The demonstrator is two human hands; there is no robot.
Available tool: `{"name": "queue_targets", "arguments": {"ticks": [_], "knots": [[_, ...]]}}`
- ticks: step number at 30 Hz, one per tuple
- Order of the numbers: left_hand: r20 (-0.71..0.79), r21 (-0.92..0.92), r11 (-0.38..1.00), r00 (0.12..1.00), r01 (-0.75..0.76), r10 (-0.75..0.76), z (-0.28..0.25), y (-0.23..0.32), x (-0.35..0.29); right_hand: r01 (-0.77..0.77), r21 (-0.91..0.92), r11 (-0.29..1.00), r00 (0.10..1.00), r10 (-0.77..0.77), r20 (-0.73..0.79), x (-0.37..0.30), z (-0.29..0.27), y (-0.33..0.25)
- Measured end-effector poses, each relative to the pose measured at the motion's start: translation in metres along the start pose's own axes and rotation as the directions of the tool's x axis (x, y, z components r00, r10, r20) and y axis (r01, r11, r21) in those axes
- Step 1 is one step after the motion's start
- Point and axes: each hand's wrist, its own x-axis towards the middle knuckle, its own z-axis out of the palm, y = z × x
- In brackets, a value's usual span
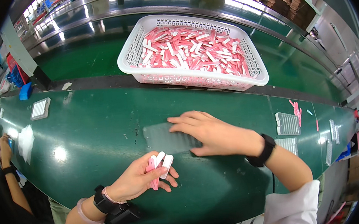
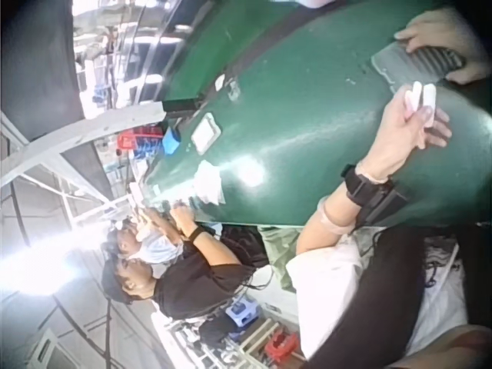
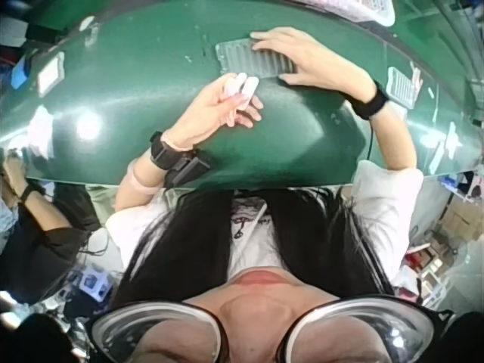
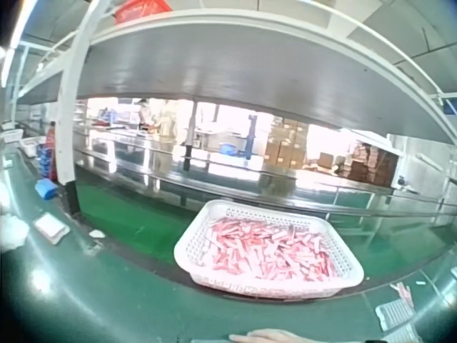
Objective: Assembling small white and pink plastic components into a clear tray on an assembly line.
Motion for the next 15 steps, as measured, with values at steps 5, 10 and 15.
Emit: {"name": "queue_targets", "arguments": {"ticks": [5,10,15], "knots": [[-0.038,0.168,0.985,0.998,-0.035,0.042,0.004,0.001,-0.001,-0.272,0.483,0.832,0.894,0.405,-0.194,-0.015,0.01,-0.048],[0.009,0.204,0.978,0.999,-0.032,0.031,0.007,-0.004,-0.001,-0.33,0.826,0.457,0.837,0.546,0.032,-0.002,0.026,-0.056],[0.104,0.153,0.988,0.995,-0.023,0.007,0.005,-0.006,0.002,-0.375,0.823,0.426,0.856,0.5,0.131,0.003,0.024,-0.056]]}}
